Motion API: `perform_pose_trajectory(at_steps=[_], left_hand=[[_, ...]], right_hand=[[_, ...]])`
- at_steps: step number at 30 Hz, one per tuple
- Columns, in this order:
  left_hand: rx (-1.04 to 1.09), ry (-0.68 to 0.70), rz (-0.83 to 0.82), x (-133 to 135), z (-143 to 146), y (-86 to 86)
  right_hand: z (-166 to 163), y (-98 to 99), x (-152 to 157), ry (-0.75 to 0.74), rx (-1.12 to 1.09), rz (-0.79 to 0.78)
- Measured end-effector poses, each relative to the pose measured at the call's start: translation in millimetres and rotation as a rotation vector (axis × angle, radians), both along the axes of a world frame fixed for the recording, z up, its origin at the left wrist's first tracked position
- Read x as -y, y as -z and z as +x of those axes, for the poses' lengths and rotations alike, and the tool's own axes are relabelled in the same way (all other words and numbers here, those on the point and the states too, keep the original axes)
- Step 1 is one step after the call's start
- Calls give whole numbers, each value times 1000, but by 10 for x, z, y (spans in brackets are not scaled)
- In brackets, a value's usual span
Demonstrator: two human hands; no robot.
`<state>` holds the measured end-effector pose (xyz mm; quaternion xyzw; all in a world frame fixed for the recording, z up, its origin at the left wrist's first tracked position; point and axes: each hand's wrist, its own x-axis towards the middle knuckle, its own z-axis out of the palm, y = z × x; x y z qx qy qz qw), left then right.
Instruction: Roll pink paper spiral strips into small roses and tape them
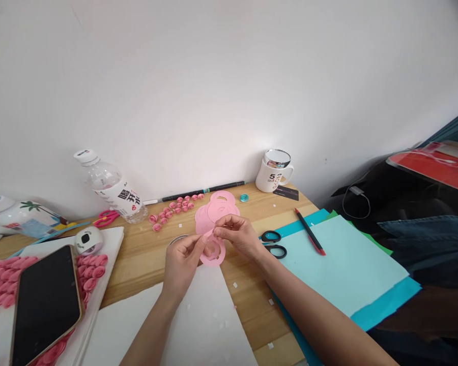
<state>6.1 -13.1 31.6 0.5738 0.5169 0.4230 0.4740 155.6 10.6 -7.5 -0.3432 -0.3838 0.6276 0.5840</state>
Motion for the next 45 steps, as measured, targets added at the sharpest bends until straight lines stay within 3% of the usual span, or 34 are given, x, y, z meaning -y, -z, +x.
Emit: perform_pose_trajectory(at_steps=[9, 45], left_hand=[[84, -71, -44, -11, -16, 11], [238, -22, -144, -10, -21, -17]], right_hand=[[20, -1, 4, -58, 22, -42], [24, -4, -1, -59, -21, 18]])
